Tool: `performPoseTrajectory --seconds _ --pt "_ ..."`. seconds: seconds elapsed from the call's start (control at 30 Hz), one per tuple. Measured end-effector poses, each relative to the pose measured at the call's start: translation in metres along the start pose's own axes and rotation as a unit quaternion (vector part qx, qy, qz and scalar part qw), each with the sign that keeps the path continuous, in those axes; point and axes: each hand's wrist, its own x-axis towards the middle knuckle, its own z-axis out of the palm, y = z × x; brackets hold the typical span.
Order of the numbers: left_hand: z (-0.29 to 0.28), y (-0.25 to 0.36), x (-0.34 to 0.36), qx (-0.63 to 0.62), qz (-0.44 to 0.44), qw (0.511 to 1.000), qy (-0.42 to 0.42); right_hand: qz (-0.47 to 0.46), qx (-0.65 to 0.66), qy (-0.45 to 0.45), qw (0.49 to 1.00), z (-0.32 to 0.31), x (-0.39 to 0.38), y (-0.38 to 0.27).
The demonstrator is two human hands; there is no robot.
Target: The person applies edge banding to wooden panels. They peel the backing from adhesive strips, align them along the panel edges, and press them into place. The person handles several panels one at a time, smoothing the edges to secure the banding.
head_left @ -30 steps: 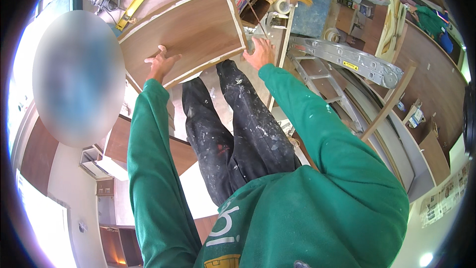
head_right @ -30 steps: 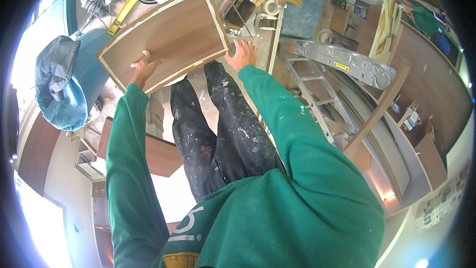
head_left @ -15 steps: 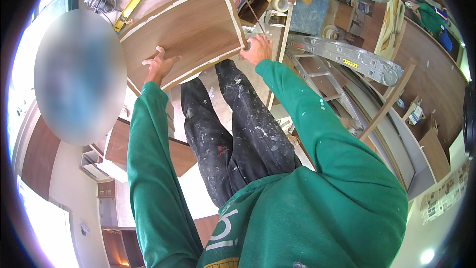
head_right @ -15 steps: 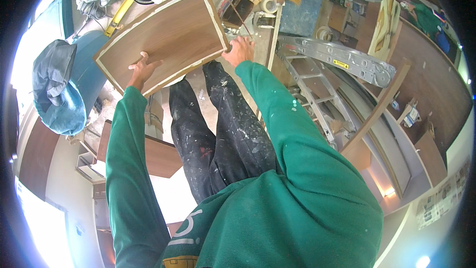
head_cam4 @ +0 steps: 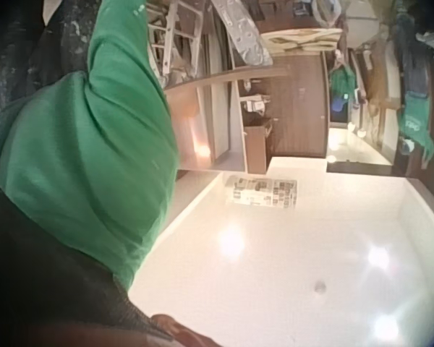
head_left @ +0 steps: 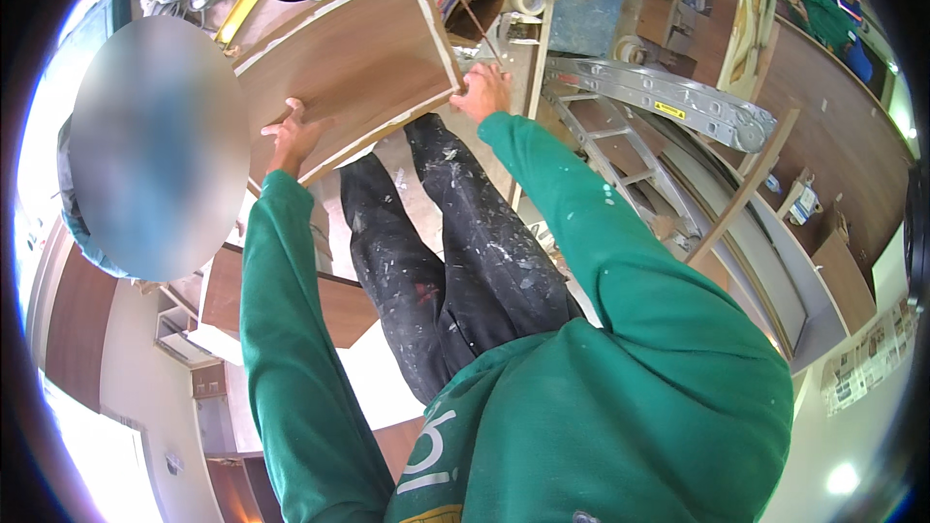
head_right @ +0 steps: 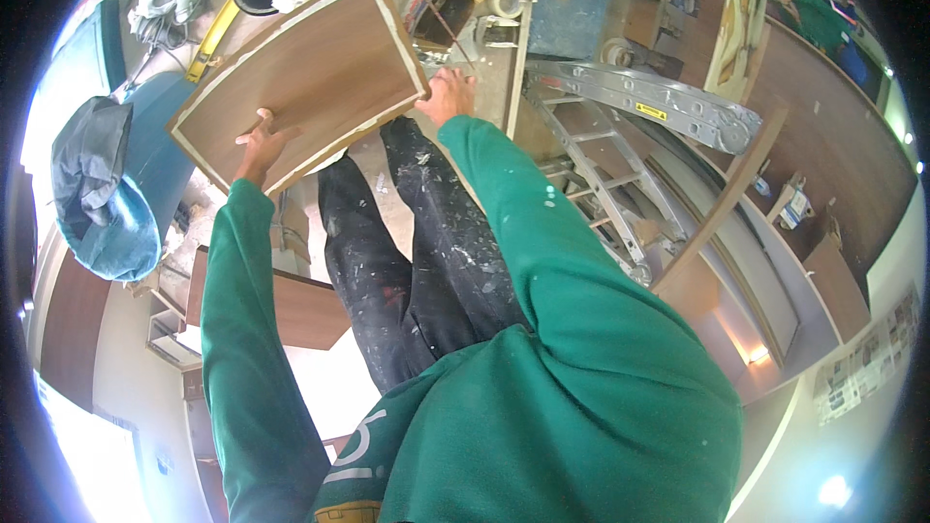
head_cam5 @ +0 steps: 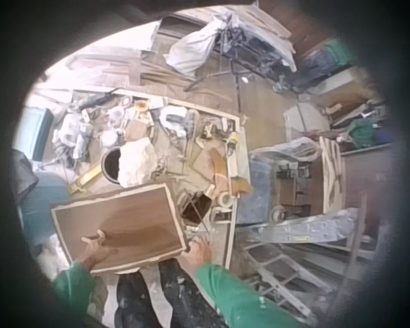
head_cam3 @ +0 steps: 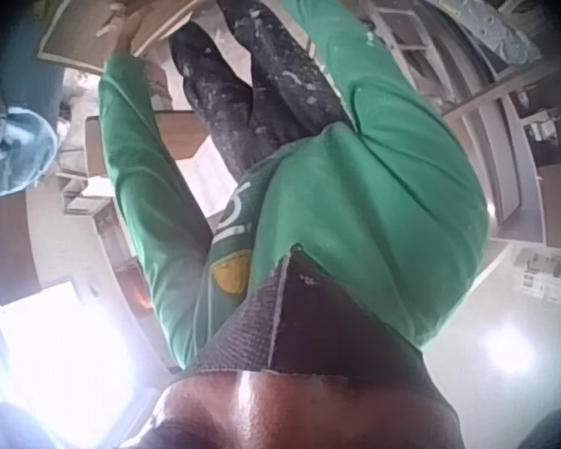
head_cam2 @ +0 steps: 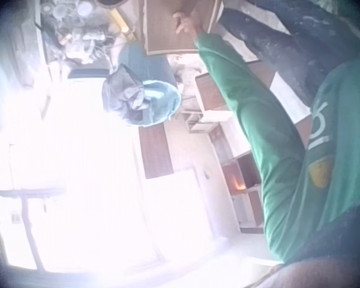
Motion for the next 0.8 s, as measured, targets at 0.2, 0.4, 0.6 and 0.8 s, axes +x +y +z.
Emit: performPoseTrajectory --seconds 0.2,0.4,0.6,0.8 --pt "-0.009 0.008 -0.004 0.02 -0.015 1.0 -0.015 -0.016 0.002 0.006 1.0 0.005 -0.001 0.003" --pt "-0.005 0.003 -0.001 0.018 -0.005 1.0 -0.008 -0.034 0.026 0.039 0.998 0.008 -0.005 0.006" --pt "-0.002 -0.001 0.003 0.008 -0.015 1.0 -0.014 -0.03 0.047 0.098 0.994 0.006 -0.012 0.016" --pt "-0.001 0.0 0.003 0.03 -0.027 0.999 -0.01 -0.074 0.064 0.094 0.991 -0.013 -0.017 0.013"
